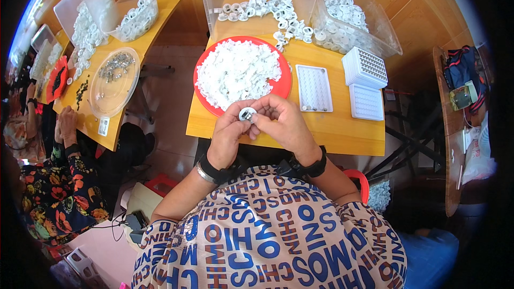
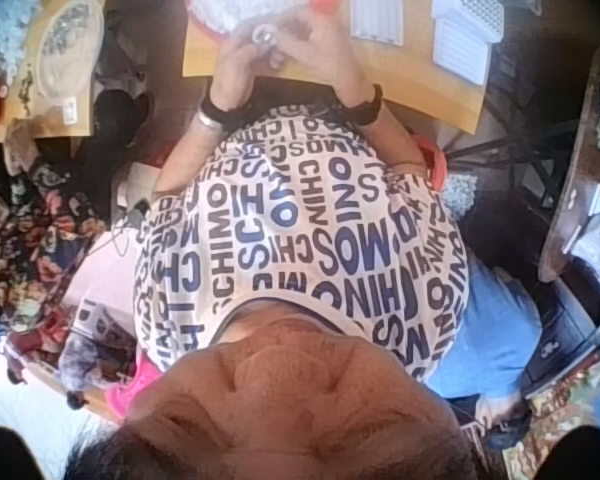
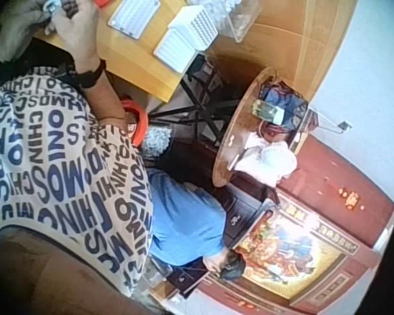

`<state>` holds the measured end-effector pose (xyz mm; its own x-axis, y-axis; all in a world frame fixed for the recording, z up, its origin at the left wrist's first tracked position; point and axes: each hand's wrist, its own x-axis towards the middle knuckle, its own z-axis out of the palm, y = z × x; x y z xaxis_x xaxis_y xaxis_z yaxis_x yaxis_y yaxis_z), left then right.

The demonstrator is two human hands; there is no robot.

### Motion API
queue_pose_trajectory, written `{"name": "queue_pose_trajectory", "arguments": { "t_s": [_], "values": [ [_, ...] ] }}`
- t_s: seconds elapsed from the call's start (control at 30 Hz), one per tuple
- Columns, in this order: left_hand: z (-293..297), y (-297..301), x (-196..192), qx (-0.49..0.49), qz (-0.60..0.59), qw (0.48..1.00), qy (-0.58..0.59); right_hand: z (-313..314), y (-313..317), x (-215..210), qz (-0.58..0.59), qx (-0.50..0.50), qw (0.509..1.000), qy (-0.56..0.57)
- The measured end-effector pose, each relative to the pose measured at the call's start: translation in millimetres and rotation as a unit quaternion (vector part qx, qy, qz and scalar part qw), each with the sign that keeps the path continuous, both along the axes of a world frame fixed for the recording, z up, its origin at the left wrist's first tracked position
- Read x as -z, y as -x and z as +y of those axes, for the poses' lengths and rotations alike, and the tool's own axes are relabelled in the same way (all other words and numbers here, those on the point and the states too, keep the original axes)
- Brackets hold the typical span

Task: Assembling and inspecting small white plastic rings and components on a workspace desk.

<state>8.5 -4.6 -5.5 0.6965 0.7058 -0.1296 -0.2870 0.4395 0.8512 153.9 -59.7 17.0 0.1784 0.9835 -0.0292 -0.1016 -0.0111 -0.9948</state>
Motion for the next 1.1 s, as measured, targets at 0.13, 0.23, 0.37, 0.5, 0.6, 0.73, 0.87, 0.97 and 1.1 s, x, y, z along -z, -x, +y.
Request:
{"name": "queue_pose_trajectory", "arguments": {
  "t_s": [0.13,0.23,0.37,0.5,0.6,0.73,0.87,0.97,1.1],
  "values": [
    [1,1,3,0.006,0.008,1.000,-0.011,-1,2,-1,-0.115,0.018,0.993,-0.021],
    [-1,0,3,0.002,0.016,1.000,-0.005,-2,5,-4,-0.193,0.045,0.980,-0.034],
    [-2,-1,0,0.001,0.023,1.000,-0.012,-2,8,-3,-0.268,0.079,0.959,-0.053],
    [-2,-1,1,0.012,0.040,0.999,-0.019,-2,9,-2,-0.274,0.083,0.958,-0.038],
    [-4,-4,1,0.010,0.051,0.998,-0.035,-2,11,0,-0.236,0.087,0.968,-0.018],
    [-8,-7,-8,-0.004,0.057,0.998,-0.026,-1,7,7,-0.207,0.076,0.975,-0.019],
    [-2,1,-5,0.032,0.076,0.996,-0.019,1,-6,8,0.044,-0.022,0.998,0.034],
    [1,4,-3,0.041,0.036,0.998,0.015,-1,-8,11,0.057,-0.043,0.997,0.041],
    [8,5,6,0.036,0.003,0.998,0.043,-1,-6,15,-0.010,-0.002,1.000,0.015]
  ]
}}
